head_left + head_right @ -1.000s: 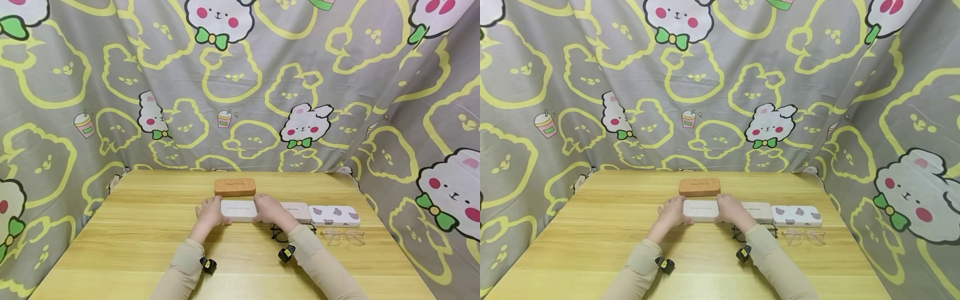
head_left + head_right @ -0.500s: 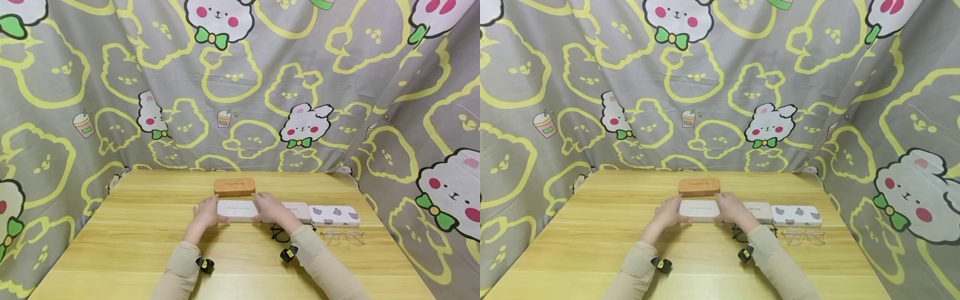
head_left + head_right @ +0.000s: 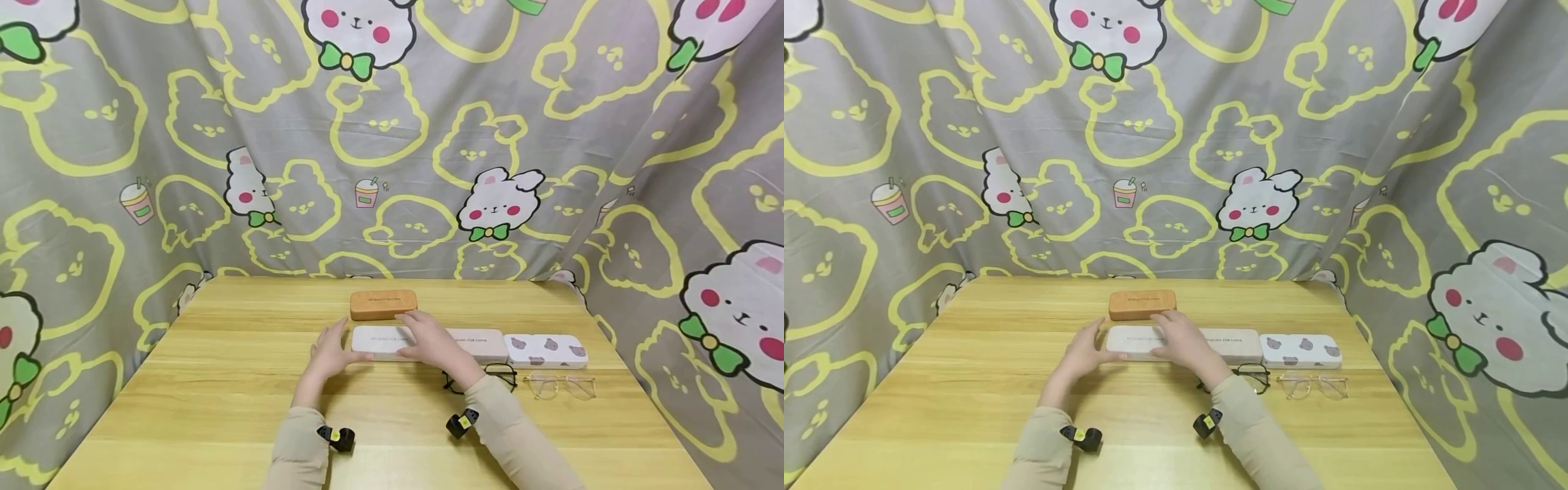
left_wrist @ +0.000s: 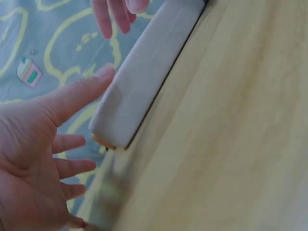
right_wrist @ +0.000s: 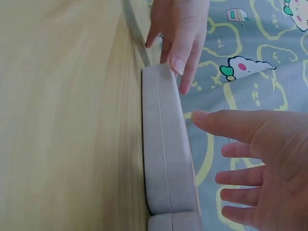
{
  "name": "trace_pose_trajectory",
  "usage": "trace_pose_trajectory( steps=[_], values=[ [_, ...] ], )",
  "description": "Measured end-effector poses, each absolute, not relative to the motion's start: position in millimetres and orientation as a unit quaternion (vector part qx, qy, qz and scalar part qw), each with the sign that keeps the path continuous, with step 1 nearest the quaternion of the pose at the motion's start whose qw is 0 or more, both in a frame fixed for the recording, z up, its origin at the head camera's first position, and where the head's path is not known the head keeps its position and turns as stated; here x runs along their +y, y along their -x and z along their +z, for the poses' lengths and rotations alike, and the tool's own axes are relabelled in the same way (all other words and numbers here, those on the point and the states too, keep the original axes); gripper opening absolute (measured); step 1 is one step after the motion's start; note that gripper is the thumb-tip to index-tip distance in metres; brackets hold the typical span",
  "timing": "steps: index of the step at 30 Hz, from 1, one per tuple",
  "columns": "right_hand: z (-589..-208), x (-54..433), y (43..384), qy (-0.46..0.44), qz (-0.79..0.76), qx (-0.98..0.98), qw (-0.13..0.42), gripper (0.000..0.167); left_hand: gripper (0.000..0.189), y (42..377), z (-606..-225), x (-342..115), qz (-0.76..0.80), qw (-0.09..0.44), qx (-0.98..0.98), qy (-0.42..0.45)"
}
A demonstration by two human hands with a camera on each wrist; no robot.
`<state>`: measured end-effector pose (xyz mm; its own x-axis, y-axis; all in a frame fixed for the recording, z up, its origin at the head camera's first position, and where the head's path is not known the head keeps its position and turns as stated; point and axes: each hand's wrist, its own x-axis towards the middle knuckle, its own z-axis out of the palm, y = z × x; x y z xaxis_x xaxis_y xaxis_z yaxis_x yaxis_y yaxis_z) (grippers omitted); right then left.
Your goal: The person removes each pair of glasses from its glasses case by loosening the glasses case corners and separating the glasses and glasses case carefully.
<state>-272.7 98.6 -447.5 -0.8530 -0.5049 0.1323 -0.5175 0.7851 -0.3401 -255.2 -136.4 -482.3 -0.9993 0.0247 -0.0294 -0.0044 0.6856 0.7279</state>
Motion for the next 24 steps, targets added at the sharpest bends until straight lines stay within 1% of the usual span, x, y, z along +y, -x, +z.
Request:
trace_pose_trajectory(
  steps=[7, 15, 24],
  values=[
    [-450.0, 92.1, 270.2, -0.28, 0.192, -0.94, 0.038, 0.071, 0.108, 253.2, -495.1, -134.8, 0.428, 0.003, 0.904, -0.017],
    [-459.3, 87.3, 272.0, -0.286, 0.172, -0.942, 0.031, 0.066, 0.108, 250.7, -503.6, -129.3, 0.417, 0.01, 0.909, -0.012],
    [-462.6, 85.3, 270.9, -0.279, 0.181, -0.943, 0.027, 0.063, 0.104, 253.8, -506.1, -126.1, 0.393, 0.0, 0.92, -0.005]
  ],
)
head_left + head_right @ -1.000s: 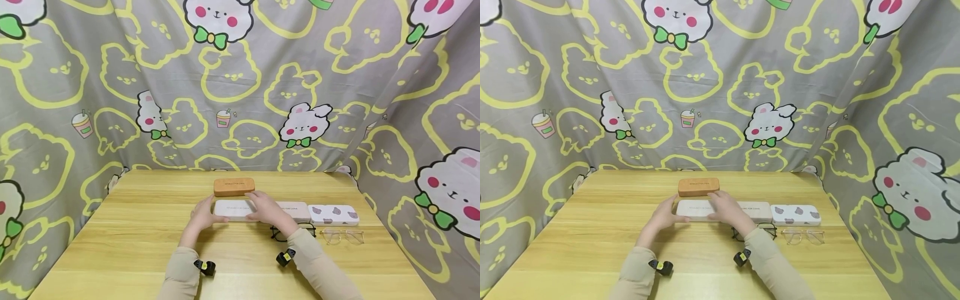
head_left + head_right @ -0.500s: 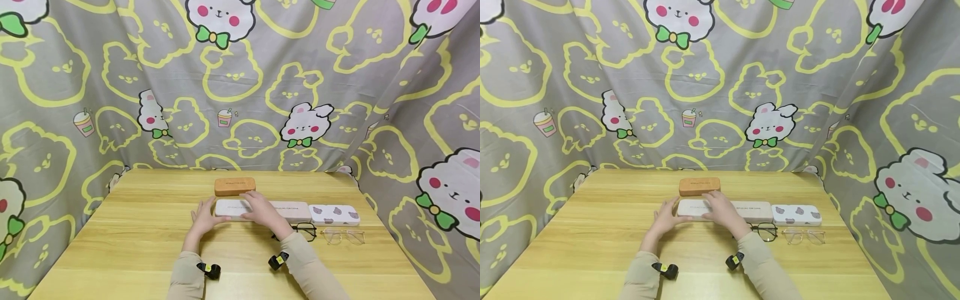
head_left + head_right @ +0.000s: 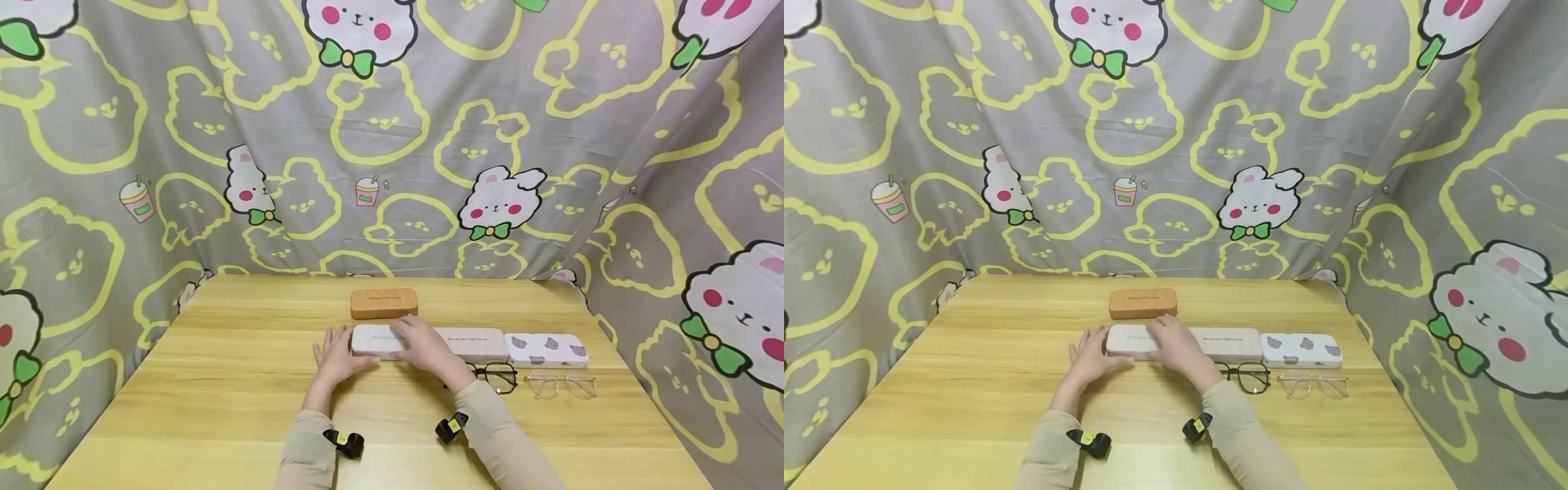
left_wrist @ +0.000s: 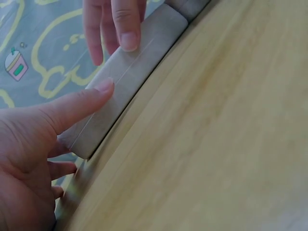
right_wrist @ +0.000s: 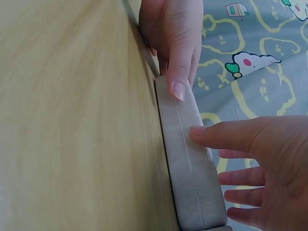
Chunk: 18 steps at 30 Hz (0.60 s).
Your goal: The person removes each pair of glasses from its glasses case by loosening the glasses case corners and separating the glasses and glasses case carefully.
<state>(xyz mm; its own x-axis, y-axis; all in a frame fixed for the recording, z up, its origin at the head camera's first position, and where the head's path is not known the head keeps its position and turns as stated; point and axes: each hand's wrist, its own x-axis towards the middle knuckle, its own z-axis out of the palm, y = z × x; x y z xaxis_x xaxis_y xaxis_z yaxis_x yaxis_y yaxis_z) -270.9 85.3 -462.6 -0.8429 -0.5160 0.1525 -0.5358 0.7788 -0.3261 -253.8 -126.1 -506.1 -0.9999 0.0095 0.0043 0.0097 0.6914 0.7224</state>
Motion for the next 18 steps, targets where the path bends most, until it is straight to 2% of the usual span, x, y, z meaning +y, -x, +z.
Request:
trace_pose_trajectory(
  steps=[18],
  values=[
    [-472.4, 81.5, 271.8, -0.275, 0.169, -0.945, 0.054, 0.055, 0.098, 255.4, -511.2, -121.7, -0.369, 0.02, -0.929, -0.009]
  ],
)
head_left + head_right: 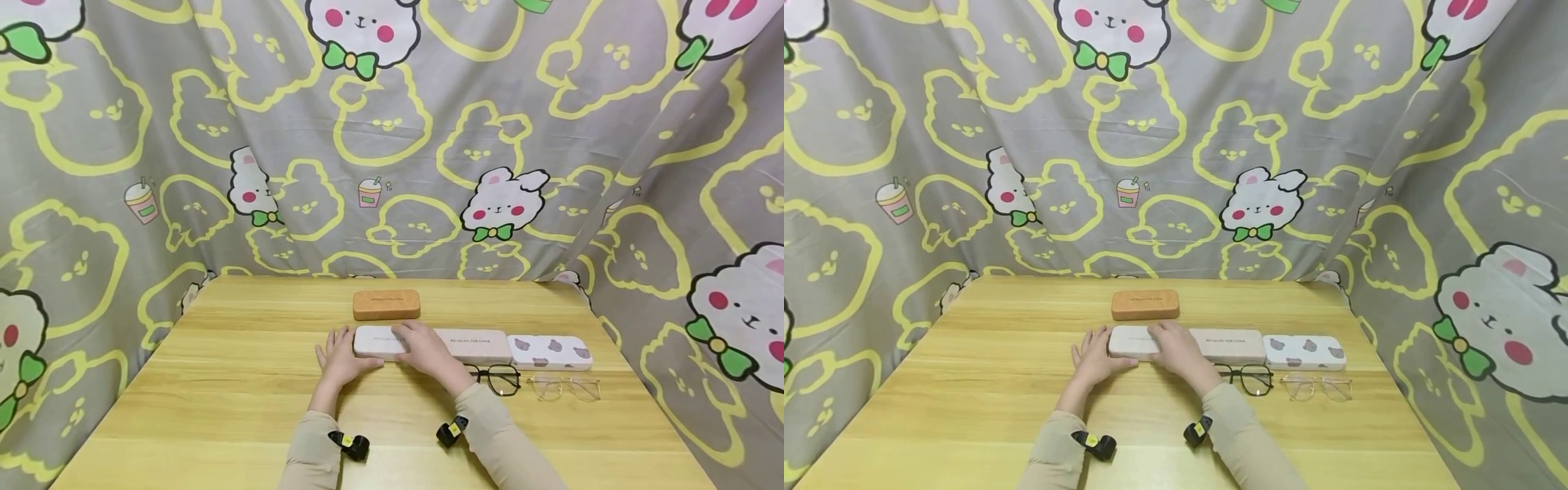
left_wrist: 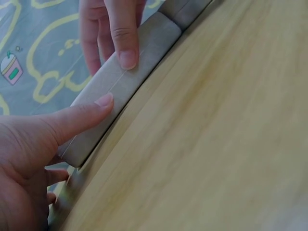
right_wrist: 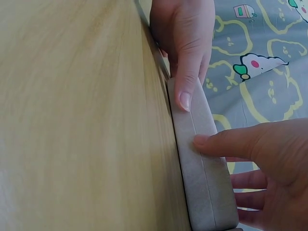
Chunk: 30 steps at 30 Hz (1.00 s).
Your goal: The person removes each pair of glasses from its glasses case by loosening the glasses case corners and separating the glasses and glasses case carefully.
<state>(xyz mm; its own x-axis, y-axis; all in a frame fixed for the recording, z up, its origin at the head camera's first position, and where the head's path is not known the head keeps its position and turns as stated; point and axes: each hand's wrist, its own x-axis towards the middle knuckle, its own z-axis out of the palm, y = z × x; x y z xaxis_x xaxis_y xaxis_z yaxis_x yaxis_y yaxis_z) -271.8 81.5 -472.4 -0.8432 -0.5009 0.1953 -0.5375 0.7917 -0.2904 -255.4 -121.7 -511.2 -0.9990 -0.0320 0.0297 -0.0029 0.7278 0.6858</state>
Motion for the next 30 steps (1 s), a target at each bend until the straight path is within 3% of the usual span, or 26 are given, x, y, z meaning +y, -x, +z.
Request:
trace_pose_trajectory(
  steps=[9, 30],
  values=[
    [-474.1, 84.0, 272.0, -0.283, 0.169, -0.941, 0.069, 0.056, 0.096, 256.4, -513.4, -118.9, -0.352, 0.032, -0.935, -0.016],
    [-468.9, 85.3, 275.8, -0.301, 0.17, -0.938, 0.038, 0.056, 0.096, 255.9, -512.8, -117.1, -0.34, 0.04, -0.939, -0.033]
  ],
)
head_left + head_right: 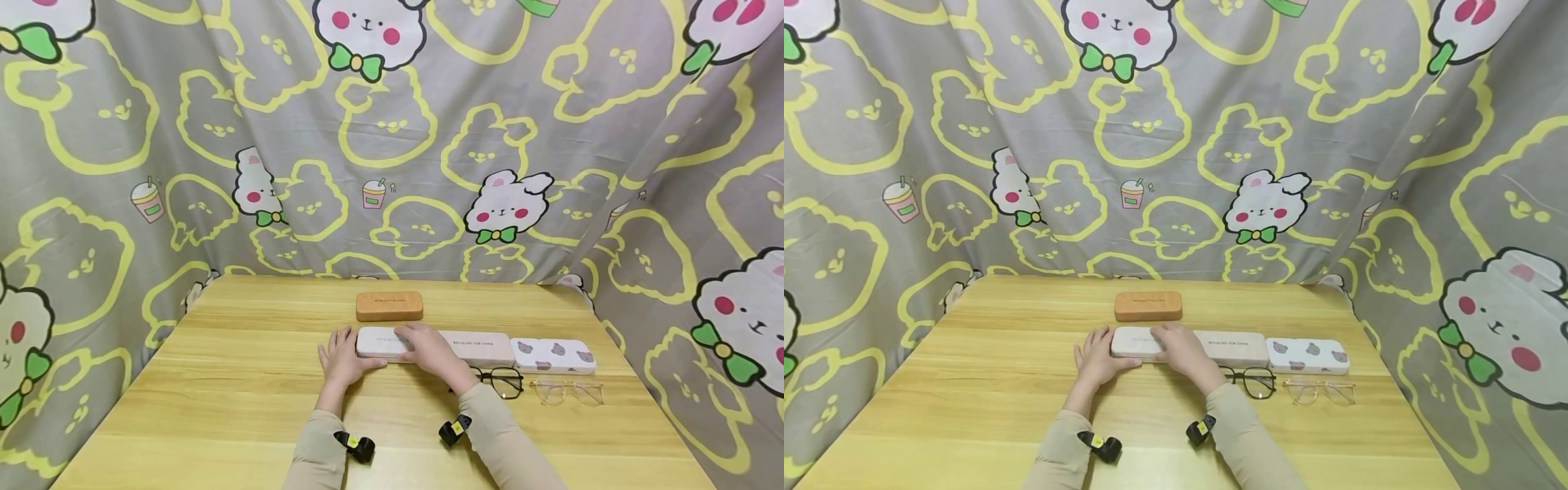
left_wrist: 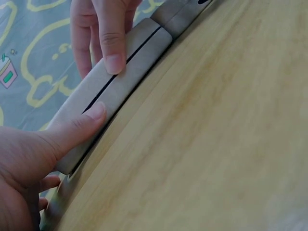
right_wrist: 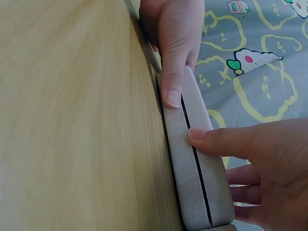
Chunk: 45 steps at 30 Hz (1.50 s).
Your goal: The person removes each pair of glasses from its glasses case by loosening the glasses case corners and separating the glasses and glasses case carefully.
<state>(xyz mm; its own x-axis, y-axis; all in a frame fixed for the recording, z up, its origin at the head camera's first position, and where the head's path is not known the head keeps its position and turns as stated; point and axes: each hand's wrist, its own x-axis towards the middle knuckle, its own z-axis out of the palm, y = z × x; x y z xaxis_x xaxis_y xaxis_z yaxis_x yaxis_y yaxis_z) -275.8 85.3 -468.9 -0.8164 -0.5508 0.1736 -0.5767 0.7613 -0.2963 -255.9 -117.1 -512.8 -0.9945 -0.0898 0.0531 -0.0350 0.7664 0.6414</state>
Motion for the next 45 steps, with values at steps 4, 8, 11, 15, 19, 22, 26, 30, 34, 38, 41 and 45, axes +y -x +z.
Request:
trace_pose_trajectory(
  steps=[4, 8, 11, 15, 19, 22, 26, 30, 34, 38, 41, 45],
  values=[
    [-468.7, 87.4, 275.7, -0.324, 0.133, -0.935, 0.045, 0.056, 0.097, 256.0, -512.1, -116.3, -0.335, 0.043, -0.941, -0.034],
    [-467.8, 89.4, 274.9, -0.348, 0.113, -0.929, 0.054, 0.056, 0.098, 256.3, -512.7, -116.5, -0.332, 0.045, -0.942, -0.034],
    [-467.3, 90.4, 274.6, -0.361, 0.108, -0.925, 0.055, 0.054, 0.098, 256.4, -513.1, -116.3, -0.33, 0.046, -0.942, -0.035],
    [-466.6, 91.7, 274.2, -0.368, 0.1, -0.923, 0.052, 0.052, 0.097, 256.2, -513.9, -115.5, -0.325, 0.051, -0.944, -0.035],
    [-465.3, 93.0, 273.9, -0.37, 0.1, -0.923, 0.045, 0.051, 0.097, 255.6, -514.6, -115.6, -0.321, 0.053, -0.945, -0.034],
    [-465.2, 94.1, 274.3, -0.372, 0.098, -0.922, 0.038, 0.051, 0.097, 255.2, -514.6, -116.0, -0.319, 0.05, -0.946, -0.035],
    [-467.1, 96.1, 275.5, -0.374, 0.093, -0.922, 0.035, 0.05, 0.098, 254.8, -514.2, -116.0, -0.318, 0.051, -0.946, -0.036],
    [-468.9, 97.8, 277.2, -0.379, 0.094, -0.92, 0.04, 0.05, 0.098, 254.8, -513.5, -115.7, -0.319, 0.049, -0.946, -0.037],
    [-469.9, 99.3, 278.7, -0.388, 0.103, -0.914, 0.051, 0.049, 0.098, 254.6, -513.2, -115.7, -0.322, 0.046, -0.945, -0.038],
    [-470.0, 100.6, 280.2, -0.393, 0.113, -0.911, 0.054, 0.049, 0.099, 255.1, -513.0, -115.6, -0.322, 0.045, -0.945, -0.037],
    [-471.5, 101.6, 282.2, -0.39, 0.118, -0.912, 0.046, 0.05, 0.1, 256.1, -514.0, -115.4, -0.321, 0.045, -0.945, -0.037],
    [-472.4, 102.3, 284.8, -0.386, 0.125, -0.913, 0.034, 0.051, 0.101, 256.2, -514.6, -115.7, -0.322, 0.047, -0.945, -0.037]
  ],
)
